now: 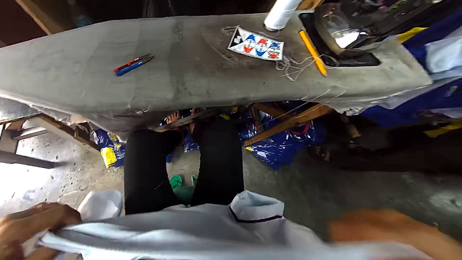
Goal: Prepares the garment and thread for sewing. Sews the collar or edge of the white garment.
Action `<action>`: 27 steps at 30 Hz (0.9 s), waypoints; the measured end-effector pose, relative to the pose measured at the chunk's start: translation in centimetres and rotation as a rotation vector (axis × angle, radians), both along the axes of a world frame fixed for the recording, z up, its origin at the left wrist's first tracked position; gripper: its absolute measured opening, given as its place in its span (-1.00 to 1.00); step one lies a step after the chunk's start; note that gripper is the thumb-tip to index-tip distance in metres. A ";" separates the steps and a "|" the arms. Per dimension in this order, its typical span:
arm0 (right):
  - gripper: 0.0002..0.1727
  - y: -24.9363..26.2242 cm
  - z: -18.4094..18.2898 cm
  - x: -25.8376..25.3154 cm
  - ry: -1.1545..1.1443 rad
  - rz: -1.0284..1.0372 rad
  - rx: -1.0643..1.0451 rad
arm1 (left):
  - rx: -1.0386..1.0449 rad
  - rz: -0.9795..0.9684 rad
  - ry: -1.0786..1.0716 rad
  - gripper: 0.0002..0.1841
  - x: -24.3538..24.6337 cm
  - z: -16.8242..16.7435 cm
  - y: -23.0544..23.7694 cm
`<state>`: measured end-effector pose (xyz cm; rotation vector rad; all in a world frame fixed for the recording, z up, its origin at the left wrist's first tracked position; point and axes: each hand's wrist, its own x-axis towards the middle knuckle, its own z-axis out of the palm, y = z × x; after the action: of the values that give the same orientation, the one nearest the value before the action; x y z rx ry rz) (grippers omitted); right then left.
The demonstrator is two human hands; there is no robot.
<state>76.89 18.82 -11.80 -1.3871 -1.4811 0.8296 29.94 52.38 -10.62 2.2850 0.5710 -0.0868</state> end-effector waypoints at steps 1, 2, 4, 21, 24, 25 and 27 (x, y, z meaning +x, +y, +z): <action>-0.69 1.7 -2.8 1.7 -0.121 0.025 -0.027 | -0.018 0.079 0.016 -0.64 -0.2 -0.3 0.6; -0.67 3.6 -5.9 2.4 -0.258 -0.073 -0.040 | -0.005 0.157 0.028 -0.60 -0.1 -1.5 1.6; -0.62 6.8 -10.6 2.9 -0.575 -0.313 -0.207 | 0.174 0.292 0.105 -0.58 0.6 -5.7 3.6; -0.76 15.6 3.2 13.7 -0.931 -0.745 -0.377 | 0.399 0.292 -0.390 -0.72 13.0 -11.2 -0.3; -0.79 16.6 3.0 13.7 -0.953 -0.722 -0.462 | 0.389 0.287 -0.397 -0.72 12.9 -11.4 -0.3; -0.75 16.8 2.9 13.8 -0.958 -0.722 -0.482 | 0.384 0.286 -0.390 -0.72 12.9 -11.3 -0.3; -0.68 17.1 2.9 13.9 -0.970 -0.725 -0.522 | 0.386 0.288 -0.380 -0.72 12.9 -11.3 -0.3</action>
<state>90.82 35.91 -8.90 -2.7411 -1.2348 0.0131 42.88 52.06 -21.95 2.4653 0.7537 0.6340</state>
